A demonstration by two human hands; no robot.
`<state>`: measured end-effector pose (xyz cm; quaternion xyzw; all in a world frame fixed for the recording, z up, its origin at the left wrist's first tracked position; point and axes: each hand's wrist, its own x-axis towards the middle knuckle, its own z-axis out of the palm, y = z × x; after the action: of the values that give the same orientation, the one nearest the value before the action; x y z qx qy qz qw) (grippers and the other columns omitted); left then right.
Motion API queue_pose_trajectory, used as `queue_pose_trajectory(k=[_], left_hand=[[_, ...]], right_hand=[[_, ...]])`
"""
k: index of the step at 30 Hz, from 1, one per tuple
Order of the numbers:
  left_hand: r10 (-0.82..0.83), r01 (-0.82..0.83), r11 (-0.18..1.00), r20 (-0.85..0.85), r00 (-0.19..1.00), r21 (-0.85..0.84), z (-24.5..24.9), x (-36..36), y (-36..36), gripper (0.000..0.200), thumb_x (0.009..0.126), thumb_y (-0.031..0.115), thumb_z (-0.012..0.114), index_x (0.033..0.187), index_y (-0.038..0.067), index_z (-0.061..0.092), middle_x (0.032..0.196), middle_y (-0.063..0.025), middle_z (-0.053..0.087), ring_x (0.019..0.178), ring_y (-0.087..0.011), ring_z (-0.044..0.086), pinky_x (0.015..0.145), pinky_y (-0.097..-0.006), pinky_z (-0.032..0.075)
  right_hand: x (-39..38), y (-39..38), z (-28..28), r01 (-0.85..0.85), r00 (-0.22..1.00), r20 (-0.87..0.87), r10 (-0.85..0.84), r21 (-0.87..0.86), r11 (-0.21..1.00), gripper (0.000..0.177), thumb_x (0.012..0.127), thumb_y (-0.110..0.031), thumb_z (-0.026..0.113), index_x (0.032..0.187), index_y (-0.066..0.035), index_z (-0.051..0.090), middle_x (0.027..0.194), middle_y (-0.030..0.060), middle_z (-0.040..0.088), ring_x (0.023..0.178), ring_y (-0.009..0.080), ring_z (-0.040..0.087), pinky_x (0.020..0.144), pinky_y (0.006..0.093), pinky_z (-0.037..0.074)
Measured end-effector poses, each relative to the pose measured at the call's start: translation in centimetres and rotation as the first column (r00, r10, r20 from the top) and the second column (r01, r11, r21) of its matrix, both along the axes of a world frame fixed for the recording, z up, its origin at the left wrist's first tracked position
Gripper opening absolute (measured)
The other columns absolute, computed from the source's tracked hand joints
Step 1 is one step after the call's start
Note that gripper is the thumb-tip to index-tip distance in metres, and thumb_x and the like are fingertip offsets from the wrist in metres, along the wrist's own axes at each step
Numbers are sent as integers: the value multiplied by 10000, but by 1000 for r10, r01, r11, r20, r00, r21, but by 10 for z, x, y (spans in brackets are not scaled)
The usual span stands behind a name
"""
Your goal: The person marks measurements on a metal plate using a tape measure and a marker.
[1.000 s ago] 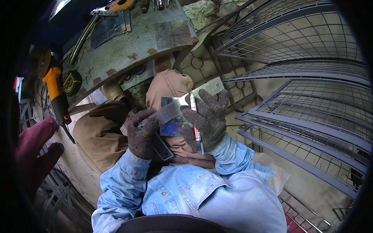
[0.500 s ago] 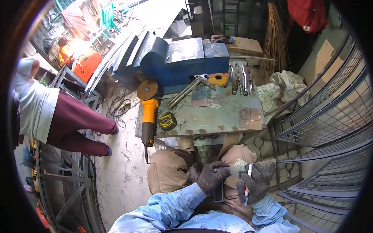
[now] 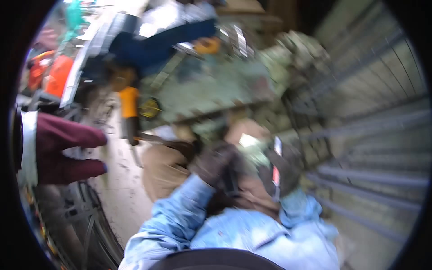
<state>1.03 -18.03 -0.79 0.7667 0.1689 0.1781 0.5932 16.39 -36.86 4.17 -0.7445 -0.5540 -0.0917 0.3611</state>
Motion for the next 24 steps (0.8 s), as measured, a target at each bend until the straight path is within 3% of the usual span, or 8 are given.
queue_pose_trajectory(k=[1, 2, 3, 4, 6, 11, 20, 24], left_hand=[[-67, 48, 971, 74, 995, 235, -7, 3, 6, 228, 973, 199, 650, 1103, 17, 698, 970, -105, 695, 841, -243, 685, 752, -372, 573], [133, -202, 832, -168, 977, -517, 5, 3, -8, 240, 946, 164, 718, 1115, -5, 700, 926, -71, 712, 783, -163, 669, 695, -313, 560], [165, -226, 789, -158, 974, -571, 1, 3, -10, 260, 921, 134, 759, 1118, -26, 702, 916, -50, 719, 765, -111, 649, 668, -257, 537], [163, -254, 771, -205, 965, -584, -2, 3, -14, 258, 908, 123, 759, 1111, -27, 704, 942, -49, 720, 802, -112, 656, 704, -249, 536], [144, -213, 796, -163, 976, -567, 3, 3, -11, 284, 887, 120, 772, 1118, -29, 701, 952, -44, 721, 821, -106, 652, 728, -244, 531], [173, -263, 792, -210, 962, -550, 5, 2, -11, 271, 867, 151, 776, 1060, -30, 723, 931, -66, 729, 838, -119, 662, 758, -272, 540], [163, -269, 815, -243, 956, -514, 11, 4, -9, 337, 835, 174, 787, 1089, -34, 707, 911, -44, 706, 806, -108, 646, 734, -256, 529], [152, -264, 809, -248, 957, -525, 14, 5, -9, 320, 835, 192, 775, 1050, -36, 712, 883, -37, 697, 789, -106, 636, 716, -256, 519]], right_hand=[[3, 3, 4, 1, 1000, 2, -1, 33, 999, 415, 809, -238, 784, 1175, -74, 678, 1179, 200, 660, 1095, 398, 607, 1039, 591, 397], [2, 4, 6, 5, 1000, 4, -5, 74, 997, 402, 815, -221, 779, 1176, -75, 679, 1166, 188, 666, 1093, 384, 611, 1041, 581, 403], [5, 9, 5, 26, 999, 42, -29, 70, 997, 375, 817, -206, 772, 1159, -83, 683, 1137, 173, 670, 1086, 376, 613, 1061, 590, 388], [3, 6, 3, 39, 997, 68, -45, 76, 996, 348, 818, -191, 765, 1142, -91, 687, 1109, 158, 673, 1080, 369, 615, 1082, 599, 372], [-6, 4, 5, 117, 993, 29, -113, -179, 977, 341, 811, -191, 765, 1133, -110, 683, 1110, 146, 656, 1109, 371, 609, 1125, 642, 315], [-6, 3, -14, 112, 992, 63, -106, -110, 988, 337, 811, -219, 752, 1129, -137, 682, 1160, 142, 625, 1166, 387, 580, 1172, 714, 213], [-4, 8, -10, 116, 989, 113, -94, -203, 972, 189, 884, -237, 720, 1013, -110, 664, 1146, 130, 668, 1155, 370, 615, 1192, 699, 204], [-3, 7, -13, 92, 993, 86, -80, -151, 984, 162, 883, -220, 720, 991, -109, 672, 1140, 125, 675, 1154, 365, 620, 1184, 703, 223]])
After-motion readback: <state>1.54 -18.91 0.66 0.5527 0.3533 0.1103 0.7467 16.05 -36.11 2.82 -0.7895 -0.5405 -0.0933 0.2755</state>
